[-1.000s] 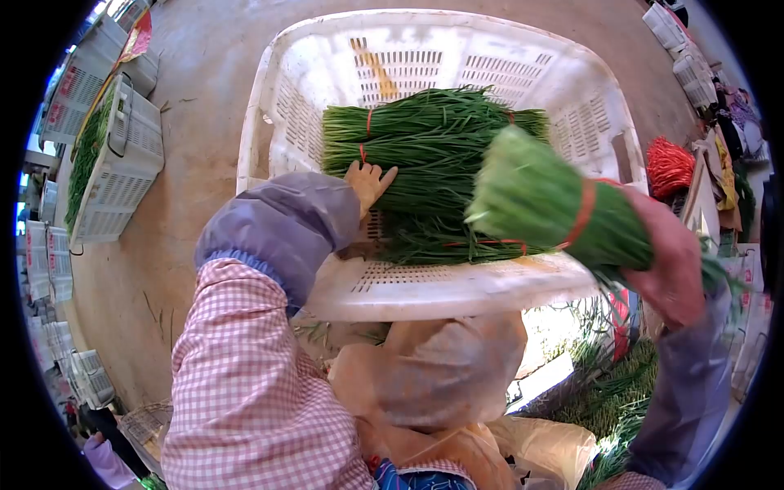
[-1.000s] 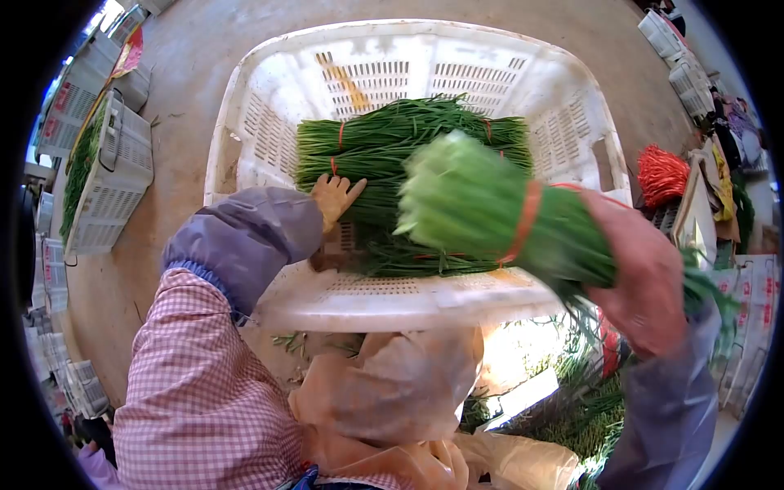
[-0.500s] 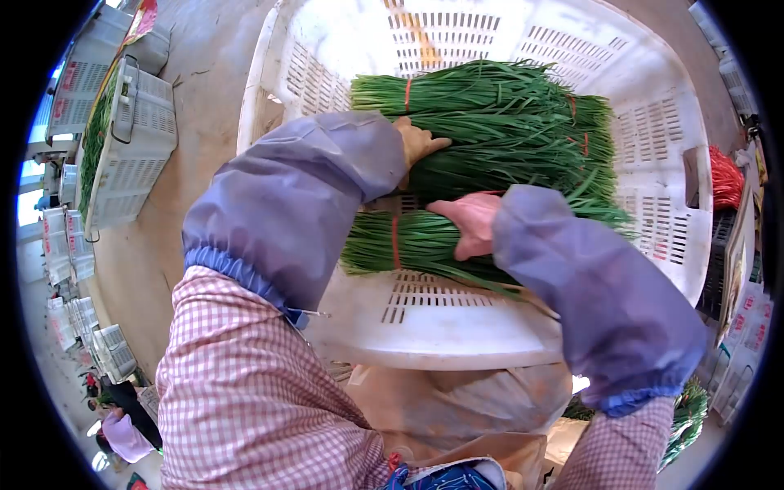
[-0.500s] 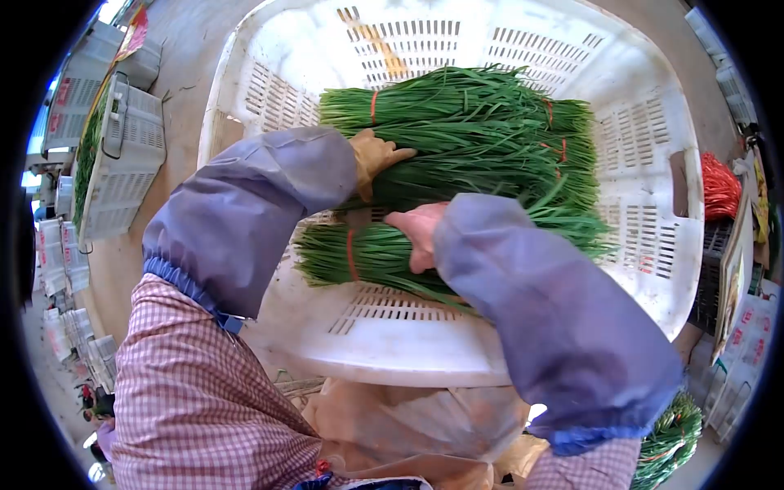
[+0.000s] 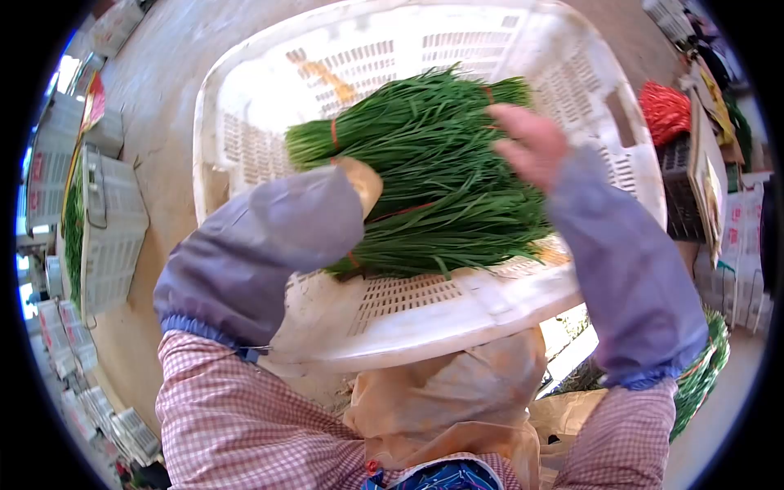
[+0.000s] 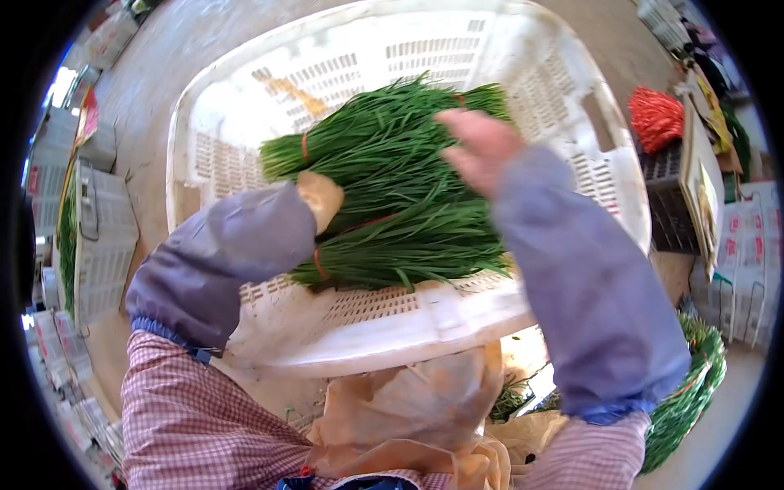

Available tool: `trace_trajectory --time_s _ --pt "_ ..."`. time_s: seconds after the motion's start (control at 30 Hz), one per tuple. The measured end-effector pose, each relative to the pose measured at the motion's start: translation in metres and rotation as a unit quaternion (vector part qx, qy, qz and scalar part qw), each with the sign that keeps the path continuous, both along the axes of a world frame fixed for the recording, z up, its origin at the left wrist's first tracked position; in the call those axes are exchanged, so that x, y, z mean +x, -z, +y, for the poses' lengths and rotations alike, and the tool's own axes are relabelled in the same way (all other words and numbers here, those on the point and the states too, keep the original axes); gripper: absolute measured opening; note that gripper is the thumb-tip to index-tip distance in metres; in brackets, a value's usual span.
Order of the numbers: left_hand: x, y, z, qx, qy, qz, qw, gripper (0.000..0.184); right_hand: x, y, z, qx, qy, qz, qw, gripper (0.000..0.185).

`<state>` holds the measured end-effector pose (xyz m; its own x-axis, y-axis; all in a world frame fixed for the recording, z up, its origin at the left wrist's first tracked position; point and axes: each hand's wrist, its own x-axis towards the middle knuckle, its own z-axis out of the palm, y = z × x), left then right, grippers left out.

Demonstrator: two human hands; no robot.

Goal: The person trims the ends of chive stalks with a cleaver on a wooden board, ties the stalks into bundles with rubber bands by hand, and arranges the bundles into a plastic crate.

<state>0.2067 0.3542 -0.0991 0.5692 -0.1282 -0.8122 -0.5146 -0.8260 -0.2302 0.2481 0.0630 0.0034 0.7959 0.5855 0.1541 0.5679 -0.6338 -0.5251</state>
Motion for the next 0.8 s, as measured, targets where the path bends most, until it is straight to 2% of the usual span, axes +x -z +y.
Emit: trace_trajectory --time_s 0.03,0.07,0.1,0.17,0.2,0.27,0.33,0.4,0.5,0.53,0.57,0.63,0.67,0.7,0.73,0.77,0.8 --pt "-0.017 -0.008 -0.004 0.001 0.017 0.022 1.000 0.097 -0.006 -0.019 -0.045 0.049 0.058 -0.004 0.997 0.043" --pt "-0.037 -0.013 -0.007 -0.009 0.033 0.037 0.999 0.100 -0.026 -0.059 -0.077 0.064 0.161 0.063 0.983 0.040" --pt "-0.056 -0.015 -0.008 -0.028 0.046 0.038 0.998 0.104 -0.039 -0.069 -0.118 0.160 0.263 0.102 0.946 0.039" --pt "-0.085 -0.009 -0.007 -0.074 0.061 -0.015 0.995 0.111 -0.094 -0.088 -0.183 0.203 0.352 0.068 0.911 0.030" --pt "-0.091 -0.005 -0.005 -0.096 0.060 -0.055 0.992 0.116 -0.128 -0.093 -0.198 0.181 0.425 0.033 0.886 0.027" --pt "-0.103 0.006 0.002 -0.138 0.055 -0.132 0.980 0.126 -0.196 -0.074 -0.240 0.104 0.496 -0.013 0.862 0.023" --pt "-0.118 0.025 0.001 -0.177 0.003 -0.162 0.971 0.130 -0.260 -0.048 -0.259 0.132 0.505 0.030 0.853 0.019" --pt "-0.131 0.039 0.000 -0.228 -0.040 -0.189 0.954 0.134 -0.306 -0.018 -0.246 0.222 0.579 0.084 0.780 0.016" --pt "-0.138 0.064 0.005 -0.265 -0.029 -0.253 0.930 0.133 -0.326 0.007 -0.239 0.312 0.556 0.122 0.761 0.016" --pt "-0.141 0.063 0.006 -0.264 -0.035 -0.252 0.930 0.132 -0.302 -0.017 -0.219 0.255 0.501 0.092 0.822 0.017" --pt "-0.140 0.062 0.005 -0.265 -0.042 -0.250 0.930 0.131 -0.274 -0.045 -0.197 0.233 0.448 0.079 0.860 0.016" --pt "-0.138 0.060 0.001 -0.273 -0.053 -0.247 0.928 0.129 -0.214 -0.081 -0.148 0.230 0.366 0.070 0.899 0.013" --pt "-0.138 0.058 0.001 -0.278 -0.057 -0.243 0.928 0.128 -0.182 -0.093 -0.125 0.205 0.272 0.086 0.936 0.012" --pt "-0.138 0.056 0.003 -0.281 -0.062 -0.238 0.928 0.127 -0.149 -0.085 -0.110 0.182 0.170 0.082 0.965 0.012" --pt "-0.138 0.056 0.004 -0.283 -0.065 -0.242 0.926 0.127 -0.119 -0.075 -0.089 0.180 0.101 0.129 0.970 0.013" --pt "-0.138 0.057 0.003 -0.284 -0.068 -0.244 0.925 0.127 -0.090 -0.053 -0.075 0.154 0.036 0.125 0.979 0.014" --pt "-0.139 0.059 0.003 -0.287 -0.072 -0.246 0.923 0.127 -0.061 -0.032 -0.062 0.071 -0.011 0.161 0.984 0.016"
